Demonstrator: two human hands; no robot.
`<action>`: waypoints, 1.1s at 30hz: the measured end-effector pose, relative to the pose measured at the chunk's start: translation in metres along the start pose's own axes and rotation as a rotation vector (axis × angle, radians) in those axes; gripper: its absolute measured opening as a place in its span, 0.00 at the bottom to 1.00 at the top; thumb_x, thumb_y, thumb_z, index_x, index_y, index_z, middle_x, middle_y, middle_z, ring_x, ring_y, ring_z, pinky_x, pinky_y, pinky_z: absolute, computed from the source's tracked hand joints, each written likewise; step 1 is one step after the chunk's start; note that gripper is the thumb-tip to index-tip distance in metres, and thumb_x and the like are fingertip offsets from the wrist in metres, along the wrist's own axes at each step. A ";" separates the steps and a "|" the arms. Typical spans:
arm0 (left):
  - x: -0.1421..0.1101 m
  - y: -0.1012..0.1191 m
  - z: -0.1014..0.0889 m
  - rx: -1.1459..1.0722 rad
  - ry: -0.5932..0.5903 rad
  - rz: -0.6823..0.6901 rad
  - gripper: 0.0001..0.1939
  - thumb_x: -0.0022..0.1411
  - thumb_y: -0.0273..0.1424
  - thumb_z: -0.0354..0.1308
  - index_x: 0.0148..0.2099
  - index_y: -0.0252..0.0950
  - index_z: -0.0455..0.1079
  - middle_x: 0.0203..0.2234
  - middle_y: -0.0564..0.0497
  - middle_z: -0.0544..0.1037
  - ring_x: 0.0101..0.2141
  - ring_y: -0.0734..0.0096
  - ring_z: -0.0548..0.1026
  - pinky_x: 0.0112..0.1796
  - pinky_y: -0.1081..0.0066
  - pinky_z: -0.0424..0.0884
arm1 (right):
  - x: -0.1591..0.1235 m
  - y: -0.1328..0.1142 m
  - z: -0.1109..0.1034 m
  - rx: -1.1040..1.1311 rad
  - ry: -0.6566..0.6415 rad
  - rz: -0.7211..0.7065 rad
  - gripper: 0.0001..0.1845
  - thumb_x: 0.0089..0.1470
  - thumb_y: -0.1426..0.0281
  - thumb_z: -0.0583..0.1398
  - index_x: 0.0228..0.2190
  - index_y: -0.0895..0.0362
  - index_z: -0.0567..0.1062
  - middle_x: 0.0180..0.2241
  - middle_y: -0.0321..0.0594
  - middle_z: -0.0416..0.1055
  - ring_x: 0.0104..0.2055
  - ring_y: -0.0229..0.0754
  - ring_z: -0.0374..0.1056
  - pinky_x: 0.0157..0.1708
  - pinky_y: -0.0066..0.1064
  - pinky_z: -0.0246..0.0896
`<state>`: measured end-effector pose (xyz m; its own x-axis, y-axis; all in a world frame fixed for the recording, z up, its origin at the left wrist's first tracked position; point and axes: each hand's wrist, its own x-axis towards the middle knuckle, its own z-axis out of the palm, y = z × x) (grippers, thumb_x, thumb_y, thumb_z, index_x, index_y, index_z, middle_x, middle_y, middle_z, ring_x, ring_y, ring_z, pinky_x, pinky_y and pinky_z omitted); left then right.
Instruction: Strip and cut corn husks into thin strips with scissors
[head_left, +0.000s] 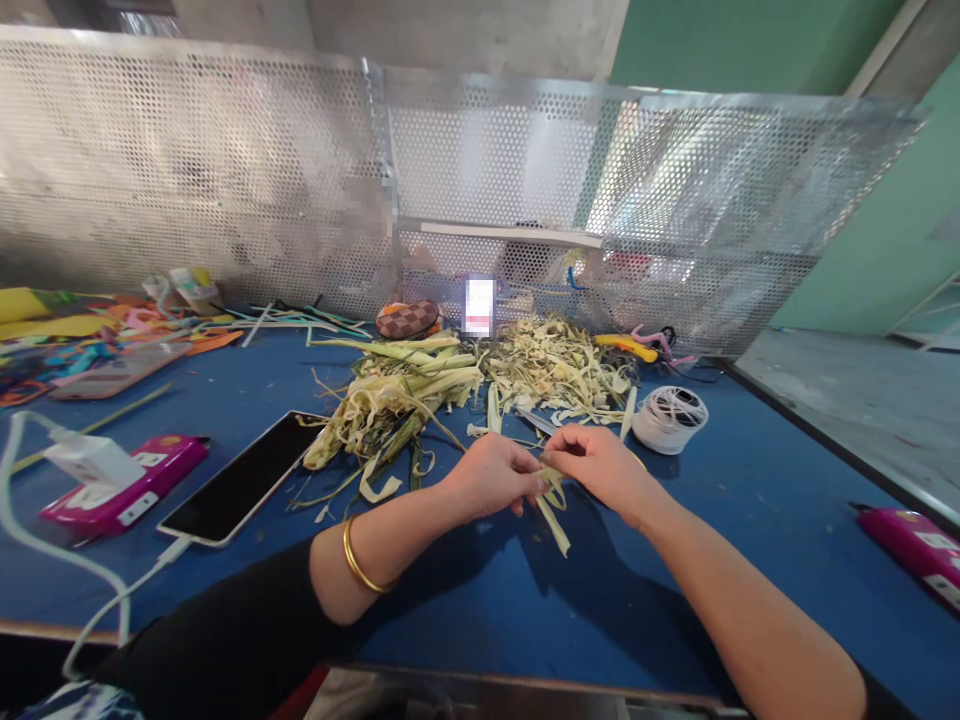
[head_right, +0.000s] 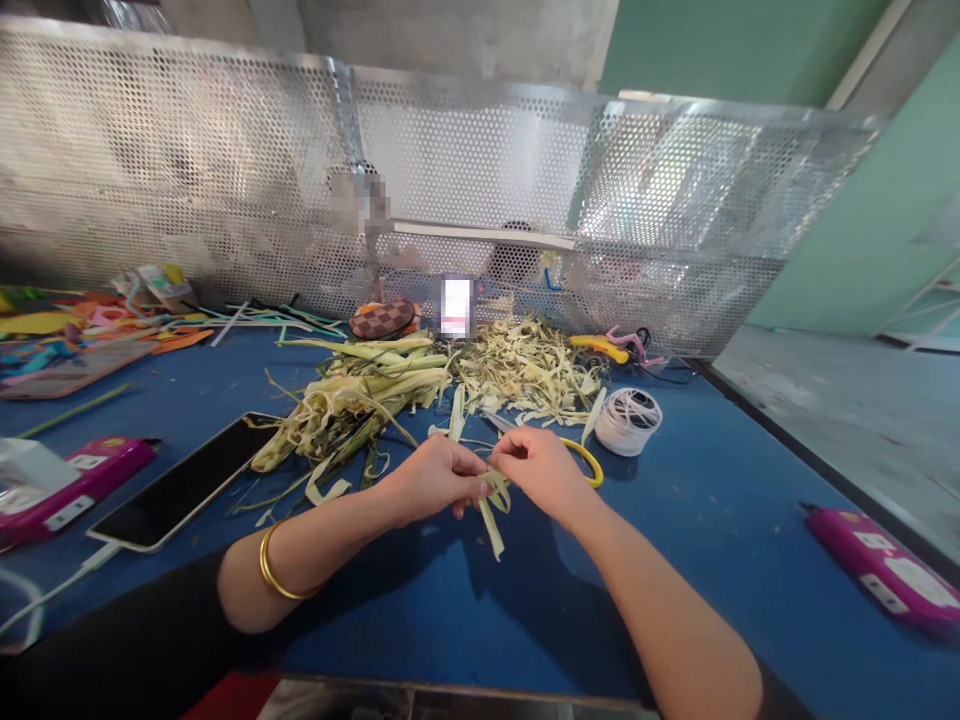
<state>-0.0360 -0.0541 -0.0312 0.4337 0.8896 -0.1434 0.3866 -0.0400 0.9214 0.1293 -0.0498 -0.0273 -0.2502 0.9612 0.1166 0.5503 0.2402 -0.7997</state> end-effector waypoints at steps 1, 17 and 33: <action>-0.001 0.000 0.000 0.015 -0.012 0.007 0.07 0.49 0.28 0.58 0.21 0.33 0.72 0.14 0.56 0.70 0.15 0.79 0.67 0.18 0.79 0.58 | 0.000 -0.001 -0.001 -0.005 -0.017 0.012 0.08 0.45 0.66 0.59 0.20 0.57 0.72 0.19 0.33 0.66 0.23 0.36 0.58 0.24 0.28 0.52; -0.006 0.002 -0.008 -0.166 -0.376 0.019 0.14 0.48 0.40 0.62 0.23 0.35 0.69 0.19 0.55 0.70 0.18 0.79 0.66 0.24 0.76 0.64 | -0.003 -0.006 0.004 0.460 -0.007 0.168 0.19 0.52 0.55 0.55 0.20 0.56 0.66 0.15 0.29 0.61 0.12 0.28 0.50 0.12 0.24 0.41; -0.013 0.005 0.016 0.062 -0.113 -0.086 0.14 0.48 0.33 0.60 0.15 0.34 0.66 0.07 0.58 0.62 0.12 0.80 0.59 0.18 0.76 0.54 | -0.006 -0.010 0.024 0.214 0.115 -0.043 0.11 0.54 0.66 0.52 0.22 0.53 0.62 0.15 0.28 0.62 0.13 0.32 0.56 0.15 0.25 0.51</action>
<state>-0.0262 -0.0735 -0.0303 0.4845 0.8342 -0.2635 0.4743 0.0025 0.8803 0.1062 -0.0614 -0.0342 -0.1705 0.9628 0.2098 0.3564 0.2587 -0.8978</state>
